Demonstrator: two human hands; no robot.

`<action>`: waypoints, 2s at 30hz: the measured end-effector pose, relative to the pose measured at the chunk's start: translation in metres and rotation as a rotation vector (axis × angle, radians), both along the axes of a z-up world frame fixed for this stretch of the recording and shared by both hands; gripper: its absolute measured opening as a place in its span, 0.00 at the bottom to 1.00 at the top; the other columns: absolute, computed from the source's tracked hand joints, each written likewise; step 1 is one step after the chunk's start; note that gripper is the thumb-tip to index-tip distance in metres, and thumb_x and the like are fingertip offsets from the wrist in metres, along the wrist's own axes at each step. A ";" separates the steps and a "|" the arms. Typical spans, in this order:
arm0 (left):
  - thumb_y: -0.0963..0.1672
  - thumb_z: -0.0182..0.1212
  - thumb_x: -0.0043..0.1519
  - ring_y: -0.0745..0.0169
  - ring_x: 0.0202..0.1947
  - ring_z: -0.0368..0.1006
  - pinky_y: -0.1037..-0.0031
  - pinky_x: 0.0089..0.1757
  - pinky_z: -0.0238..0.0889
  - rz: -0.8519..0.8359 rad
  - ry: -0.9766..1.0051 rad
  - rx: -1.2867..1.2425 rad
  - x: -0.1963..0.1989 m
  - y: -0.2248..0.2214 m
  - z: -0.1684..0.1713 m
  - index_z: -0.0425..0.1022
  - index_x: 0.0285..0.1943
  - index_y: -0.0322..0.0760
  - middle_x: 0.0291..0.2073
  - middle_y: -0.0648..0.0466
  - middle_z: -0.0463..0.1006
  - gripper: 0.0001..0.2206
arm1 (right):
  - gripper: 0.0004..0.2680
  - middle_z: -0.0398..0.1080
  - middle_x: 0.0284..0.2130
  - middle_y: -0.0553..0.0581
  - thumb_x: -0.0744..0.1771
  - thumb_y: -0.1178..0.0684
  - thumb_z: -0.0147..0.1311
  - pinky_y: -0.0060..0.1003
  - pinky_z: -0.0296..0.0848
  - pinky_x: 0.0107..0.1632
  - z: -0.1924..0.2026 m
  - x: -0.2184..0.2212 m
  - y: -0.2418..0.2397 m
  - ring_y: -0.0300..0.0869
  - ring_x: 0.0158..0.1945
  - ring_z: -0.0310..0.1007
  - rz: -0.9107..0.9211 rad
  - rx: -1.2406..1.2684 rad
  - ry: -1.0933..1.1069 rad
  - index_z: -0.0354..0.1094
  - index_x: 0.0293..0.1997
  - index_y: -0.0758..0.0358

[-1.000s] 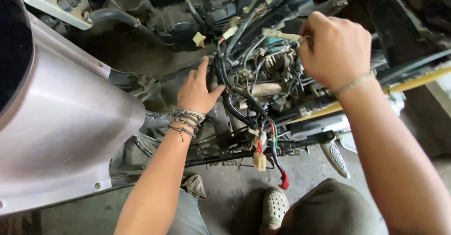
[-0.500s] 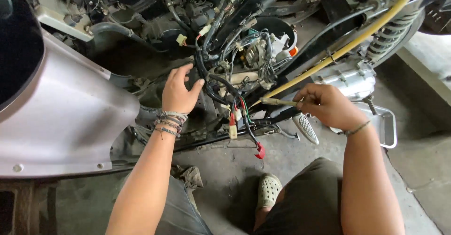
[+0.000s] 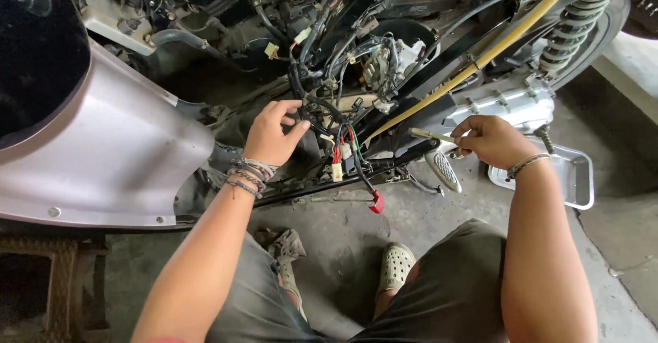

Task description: Repairing the electrical wiring harness and internal components of a scooter using hands and a small tool.

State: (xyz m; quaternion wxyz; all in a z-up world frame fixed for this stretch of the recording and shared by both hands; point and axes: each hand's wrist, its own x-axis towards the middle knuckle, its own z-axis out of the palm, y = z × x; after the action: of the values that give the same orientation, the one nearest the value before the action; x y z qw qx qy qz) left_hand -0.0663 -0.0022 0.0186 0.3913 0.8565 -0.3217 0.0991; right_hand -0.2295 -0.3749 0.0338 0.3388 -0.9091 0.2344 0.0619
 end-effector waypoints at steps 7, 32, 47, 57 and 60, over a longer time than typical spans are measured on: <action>0.43 0.65 0.57 0.61 0.39 0.78 0.72 0.42 0.72 -0.056 0.071 0.038 0.001 0.015 0.009 0.75 0.57 0.36 0.46 0.51 0.78 0.18 | 0.10 0.77 0.27 0.57 0.66 0.56 0.54 0.36 0.62 0.32 0.018 -0.001 0.020 0.43 0.28 0.67 0.050 -0.020 -0.006 0.78 0.50 0.62; 0.47 0.63 0.58 0.59 0.46 0.79 0.70 0.45 0.73 0.135 0.425 0.145 0.045 0.132 0.006 0.73 0.60 0.36 0.49 0.50 0.82 0.22 | 0.11 0.67 0.30 0.58 0.65 0.71 0.54 0.31 0.57 0.28 0.040 0.082 0.151 0.39 0.25 0.58 0.216 0.032 -0.417 0.67 0.52 0.75; 0.48 0.63 0.59 0.60 0.43 0.79 0.71 0.42 0.73 0.105 0.423 0.145 0.050 0.133 -0.005 0.73 0.60 0.34 0.47 0.49 0.82 0.21 | 0.12 0.72 0.34 0.63 0.66 0.74 0.53 0.32 0.61 0.27 0.024 0.077 0.161 0.42 0.27 0.65 0.268 -0.014 -0.414 0.67 0.55 0.79; 0.49 0.64 0.57 0.62 0.37 0.79 0.72 0.40 0.72 0.305 0.383 0.188 0.012 0.175 0.003 0.74 0.59 0.37 0.41 0.53 0.83 0.22 | 0.14 0.76 0.28 0.52 0.64 0.60 0.55 0.37 0.76 0.22 0.024 0.070 0.226 0.39 0.18 0.74 0.662 -0.270 -0.398 0.68 0.55 0.63; 0.50 0.66 0.56 0.61 0.40 0.79 0.71 0.41 0.73 0.326 0.416 0.188 0.005 0.186 0.004 0.74 0.61 0.37 0.43 0.53 0.83 0.25 | 0.14 0.75 0.41 0.56 0.64 0.61 0.46 0.45 0.79 0.20 -0.009 0.075 0.280 0.48 0.19 0.76 0.783 -0.393 -0.353 0.65 0.57 0.57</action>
State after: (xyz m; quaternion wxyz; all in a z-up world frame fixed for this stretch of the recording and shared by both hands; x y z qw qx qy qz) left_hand -0.0615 0.1842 0.0224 0.3468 0.9314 -0.1002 -0.0475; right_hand -0.1546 -0.0952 0.0245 0.1461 -0.9726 -0.1799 -0.0159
